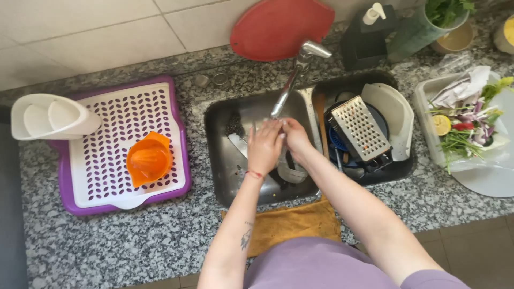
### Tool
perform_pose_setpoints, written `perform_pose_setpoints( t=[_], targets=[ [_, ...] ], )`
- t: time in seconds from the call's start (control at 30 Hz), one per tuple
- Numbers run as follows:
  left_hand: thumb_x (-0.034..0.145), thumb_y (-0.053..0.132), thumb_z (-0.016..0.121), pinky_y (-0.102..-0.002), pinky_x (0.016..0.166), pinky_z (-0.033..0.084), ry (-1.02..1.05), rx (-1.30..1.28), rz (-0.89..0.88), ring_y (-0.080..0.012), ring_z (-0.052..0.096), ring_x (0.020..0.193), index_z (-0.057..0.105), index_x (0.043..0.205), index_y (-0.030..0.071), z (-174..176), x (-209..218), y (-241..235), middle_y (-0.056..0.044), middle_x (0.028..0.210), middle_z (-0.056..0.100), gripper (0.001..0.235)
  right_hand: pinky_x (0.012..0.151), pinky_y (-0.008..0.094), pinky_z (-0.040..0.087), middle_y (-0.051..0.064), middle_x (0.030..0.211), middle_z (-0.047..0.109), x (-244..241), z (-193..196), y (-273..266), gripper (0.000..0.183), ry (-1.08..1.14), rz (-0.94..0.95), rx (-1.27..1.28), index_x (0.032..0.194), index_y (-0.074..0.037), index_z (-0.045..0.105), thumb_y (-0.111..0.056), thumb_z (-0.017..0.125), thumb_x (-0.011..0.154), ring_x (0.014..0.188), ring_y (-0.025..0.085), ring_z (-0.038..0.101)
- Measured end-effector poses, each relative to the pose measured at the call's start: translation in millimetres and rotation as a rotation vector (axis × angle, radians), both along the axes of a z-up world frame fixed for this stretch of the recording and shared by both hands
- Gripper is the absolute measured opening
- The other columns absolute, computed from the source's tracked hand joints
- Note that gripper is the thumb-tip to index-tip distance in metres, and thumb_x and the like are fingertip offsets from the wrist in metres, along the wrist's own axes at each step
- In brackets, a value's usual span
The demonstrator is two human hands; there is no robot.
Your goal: The person washes a glass bowl and a metal box grater in a kitchen sink. They rinse the bowl under running water and place it on a drying rack, then scrub the grater with a sponge and rinse it thoroughly.
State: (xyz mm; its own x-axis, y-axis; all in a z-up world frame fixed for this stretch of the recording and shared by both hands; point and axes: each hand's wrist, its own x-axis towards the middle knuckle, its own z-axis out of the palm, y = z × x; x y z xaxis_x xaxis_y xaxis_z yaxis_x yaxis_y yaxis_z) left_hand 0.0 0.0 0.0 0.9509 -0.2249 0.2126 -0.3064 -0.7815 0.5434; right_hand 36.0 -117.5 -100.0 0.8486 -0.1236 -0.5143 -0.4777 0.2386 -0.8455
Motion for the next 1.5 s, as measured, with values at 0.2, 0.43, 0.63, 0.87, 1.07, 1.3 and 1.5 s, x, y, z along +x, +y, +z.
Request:
perform_pose_setpoints(
  t=[0.2,0.43,0.63,0.87,1.07,1.3,1.5],
  targets=[
    [0.093,0.017,0.037,-0.05,0.089,0.048,0.165,0.132,-0.132,-0.0338,0.062,0.103,0.057,0.108,0.008,-102,62,24,-0.016,0.101,0.065,0.027,0.075,0.027,0.054,0.016,0.085,0.07,-44,89,-19,0.016,-0.123,0.184,0.216,0.108,-0.012,0.053,-0.022,0.045,0.097,0.082,0.022,0.071],
    [0.075,0.045,0.063,-0.048,0.081,0.053,0.243,0.055,0.19,-0.0349,0.067,0.088,0.061,0.118,0.019,-20,53,-6,-0.009,0.1,0.068,0.051,0.071,0.031,0.057,0.008,0.085,0.069,-33,75,-3,0.011,-0.143,0.13,0.184,0.104,-0.012,0.053,-0.018,0.051,0.095,0.079,0.018,0.07],
    [0.091,0.045,0.048,-0.039,0.102,0.04,0.362,-0.464,0.263,-0.0254,0.055,0.116,0.063,0.118,0.019,-14,44,28,-0.005,0.118,0.062,0.04,0.07,0.026,0.055,0.008,0.094,0.07,-18,94,-7,0.014,-0.025,-0.068,0.305,0.103,-0.015,0.056,-0.022,0.045,0.098,0.087,0.019,0.07],
    [0.093,0.037,0.051,-0.049,0.114,0.017,0.34,-0.752,0.424,-0.0409,0.023,0.136,0.02,0.146,0.004,-14,-4,-14,-0.029,0.146,0.023,0.07,0.084,0.041,0.054,0.01,0.091,0.068,-4,66,7,0.02,0.063,-0.564,0.821,0.089,-0.012,0.053,-0.023,0.039,0.099,0.092,0.025,0.067],
    [0.098,0.052,0.031,-0.04,0.114,0.021,0.441,-1.128,0.665,-0.0326,0.032,0.134,0.038,0.139,0.002,-24,26,25,-0.023,0.142,0.037,0.065,0.069,0.034,0.058,0.007,0.083,0.068,-22,22,11,0.018,0.178,-0.447,0.809,0.091,-0.013,0.059,-0.023,0.046,0.097,0.078,0.022,0.068],
    [0.093,0.032,0.053,-0.028,0.061,0.059,0.879,-1.474,0.5,-0.0173,0.07,0.07,0.06,0.116,0.01,-38,23,85,-0.007,0.097,0.07,0.032,0.069,0.037,0.055,0.008,0.089,0.066,7,-20,2,0.028,0.184,-0.228,0.215,0.107,-0.016,0.06,-0.036,0.059,0.087,0.081,0.021,0.066],
    [0.097,0.029,0.044,-0.021,0.06,0.057,0.719,-1.121,0.402,-0.0161,0.071,0.075,0.057,0.119,0.014,-1,14,55,-0.008,0.097,0.071,0.03,0.099,0.04,0.042,0.002,0.111,0.066,36,33,44,0.057,0.022,0.167,-0.429,0.113,-0.028,0.066,-0.071,0.058,0.077,0.116,0.024,0.054]
  ],
)
